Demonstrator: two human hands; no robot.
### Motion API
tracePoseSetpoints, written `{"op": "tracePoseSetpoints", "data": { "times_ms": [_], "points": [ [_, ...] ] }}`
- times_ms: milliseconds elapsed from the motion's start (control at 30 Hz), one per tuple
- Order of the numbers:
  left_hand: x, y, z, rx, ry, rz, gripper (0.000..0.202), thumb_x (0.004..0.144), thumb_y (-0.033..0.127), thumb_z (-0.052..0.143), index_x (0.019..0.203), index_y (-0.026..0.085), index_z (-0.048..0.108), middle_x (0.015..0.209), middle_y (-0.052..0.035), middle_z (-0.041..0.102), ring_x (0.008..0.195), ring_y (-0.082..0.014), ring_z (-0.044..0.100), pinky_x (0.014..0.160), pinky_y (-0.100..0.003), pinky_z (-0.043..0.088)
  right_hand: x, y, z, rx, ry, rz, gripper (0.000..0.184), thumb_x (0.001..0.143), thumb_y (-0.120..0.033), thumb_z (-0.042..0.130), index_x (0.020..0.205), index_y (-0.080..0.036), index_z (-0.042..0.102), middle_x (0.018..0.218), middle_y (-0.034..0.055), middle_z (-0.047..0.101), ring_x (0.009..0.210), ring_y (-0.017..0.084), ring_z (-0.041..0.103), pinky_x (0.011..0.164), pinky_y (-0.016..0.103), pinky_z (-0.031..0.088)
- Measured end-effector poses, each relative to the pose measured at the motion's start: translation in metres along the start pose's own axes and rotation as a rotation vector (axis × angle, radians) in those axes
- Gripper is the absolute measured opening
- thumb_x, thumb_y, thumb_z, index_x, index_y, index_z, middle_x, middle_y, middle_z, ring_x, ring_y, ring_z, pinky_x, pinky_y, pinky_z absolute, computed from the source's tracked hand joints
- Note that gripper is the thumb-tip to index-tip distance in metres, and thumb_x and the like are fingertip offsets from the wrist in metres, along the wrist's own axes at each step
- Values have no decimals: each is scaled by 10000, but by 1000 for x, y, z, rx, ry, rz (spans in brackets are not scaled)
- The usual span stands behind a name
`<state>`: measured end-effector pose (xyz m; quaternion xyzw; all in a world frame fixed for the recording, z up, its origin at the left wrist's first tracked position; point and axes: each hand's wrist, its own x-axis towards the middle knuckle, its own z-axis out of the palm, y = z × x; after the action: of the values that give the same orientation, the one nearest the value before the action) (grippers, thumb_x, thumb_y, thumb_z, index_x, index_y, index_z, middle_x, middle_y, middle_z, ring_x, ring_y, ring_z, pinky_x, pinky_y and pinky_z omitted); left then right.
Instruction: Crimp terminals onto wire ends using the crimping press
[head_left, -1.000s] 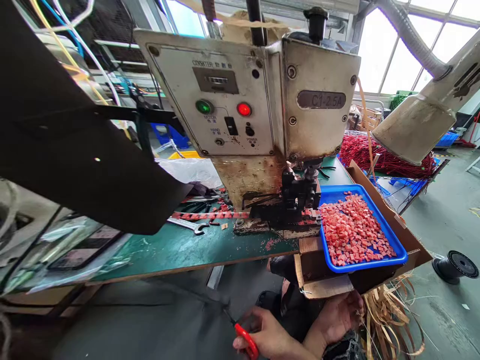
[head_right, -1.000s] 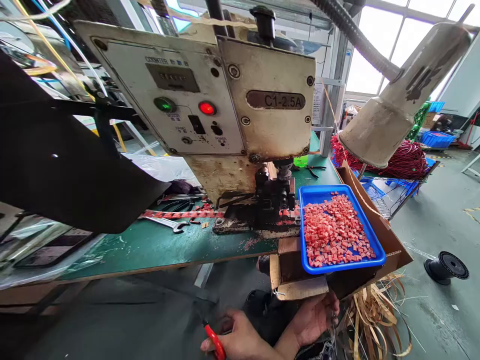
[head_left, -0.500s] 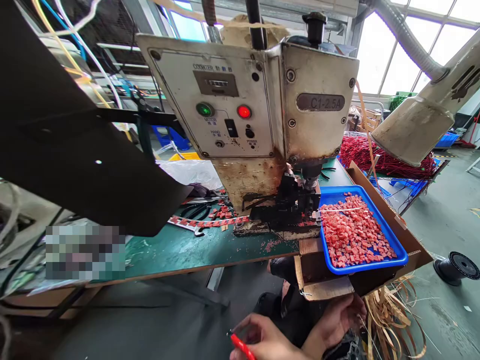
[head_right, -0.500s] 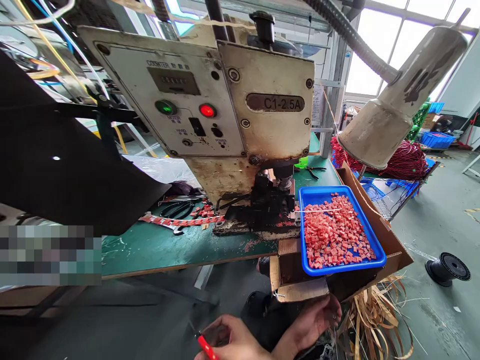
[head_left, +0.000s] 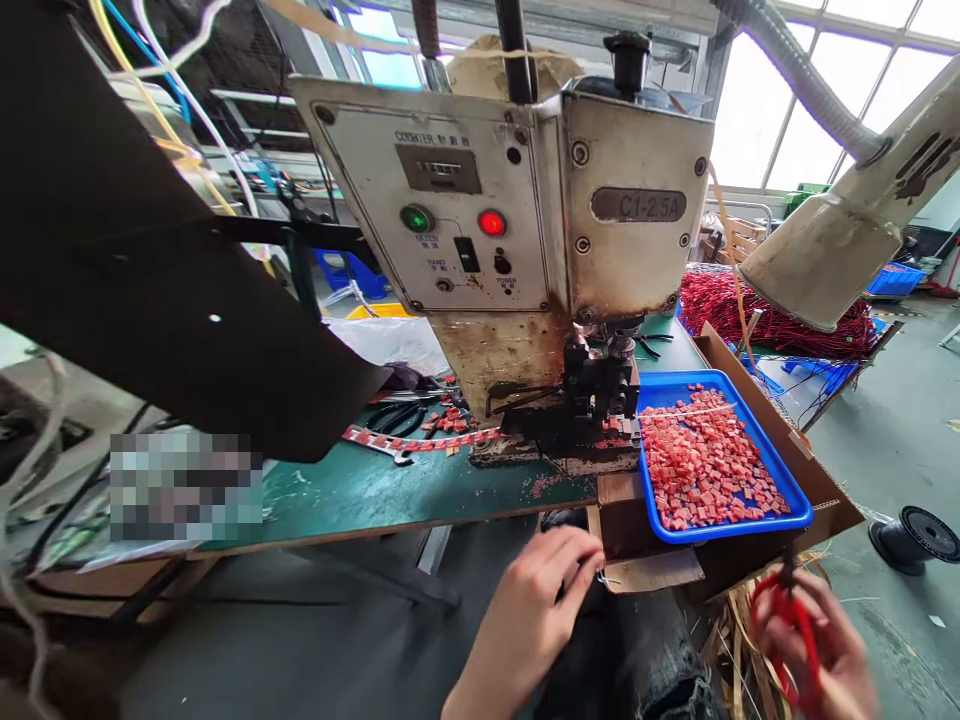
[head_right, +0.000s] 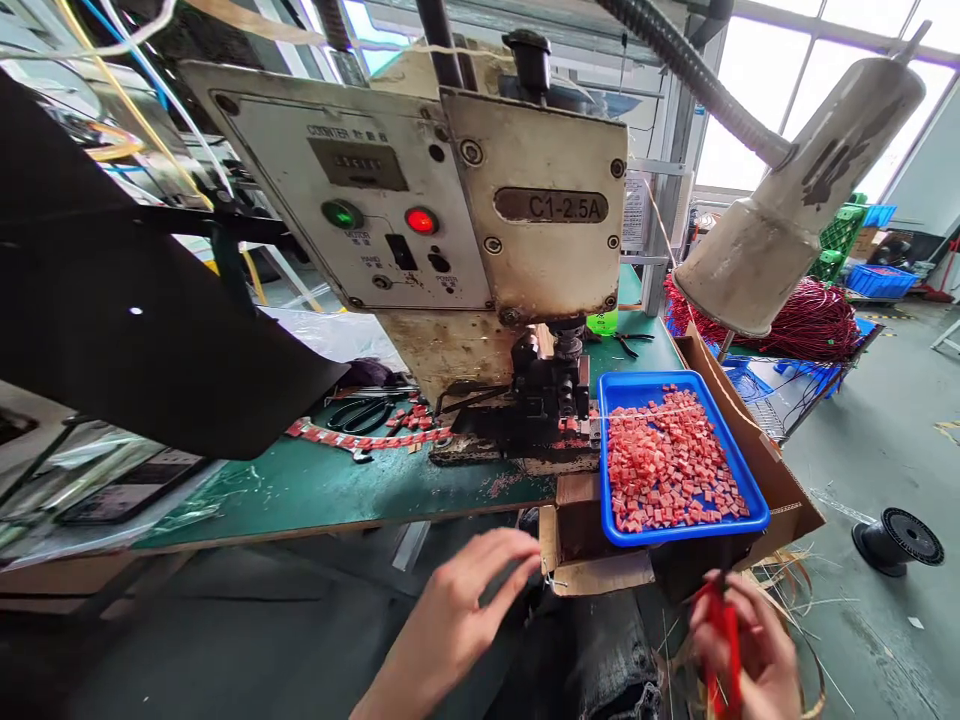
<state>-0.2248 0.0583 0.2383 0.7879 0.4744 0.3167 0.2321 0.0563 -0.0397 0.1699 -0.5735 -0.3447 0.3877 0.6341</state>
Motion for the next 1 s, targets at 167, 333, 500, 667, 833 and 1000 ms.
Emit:
{"op": "tracePoseSetpoints", "data": {
  "times_ms": [167,333,500,667,833,1000],
  "points": [
    [43,-6,4,288,82,111,128,954,199,586,969,245,705,991,-16,772,924,-209,736,883,-359,587,60,-6,-36,-8,564,-190,695,616,-510,935,1161,-194,642,929,68,779,634,153,648,560,249,538],
    [53,-18,18,361,34,43,136,922,159,619,978,233,718,1072,-46,776,1009,-234,737,941,-394,590,88,10,-34,-6,562,-191,734,628,-554,910,1193,-196,609,1031,98,791,738,177,698,669,282,572],
    [68,-7,33,353,-161,-71,259,890,117,641,1097,239,739,1173,-49,780,1098,-233,727,1005,-366,562,102,19,-19,-77,537,-145,779,611,-540,909,1230,-193,588,1045,103,785,822,225,735,694,303,586],
    [86,4,41,440,-257,-226,198,881,132,659,1009,229,774,1130,-63,794,1113,-244,720,1004,-343,528,111,15,-20,-66,562,-120,768,539,-501,932,1166,-186,619,913,64,769,808,246,735,660,309,591],
    [93,0,47,444,-216,-298,205,869,131,650,952,246,797,1098,-61,809,1080,-243,730,973,-337,520,114,11,-27,-35,501,-29,787,480,-482,943,1139,-193,624,825,34,762,701,218,709,576,276,554],
    [96,-2,48,435,-210,-356,217,867,171,661,1005,252,809,1082,-74,820,1045,-260,749,894,-336,544,113,12,-30,-82,404,-53,758,593,-500,917,1217,-203,607,917,60,791,748,240,736,634,317,589]
  ]
}}
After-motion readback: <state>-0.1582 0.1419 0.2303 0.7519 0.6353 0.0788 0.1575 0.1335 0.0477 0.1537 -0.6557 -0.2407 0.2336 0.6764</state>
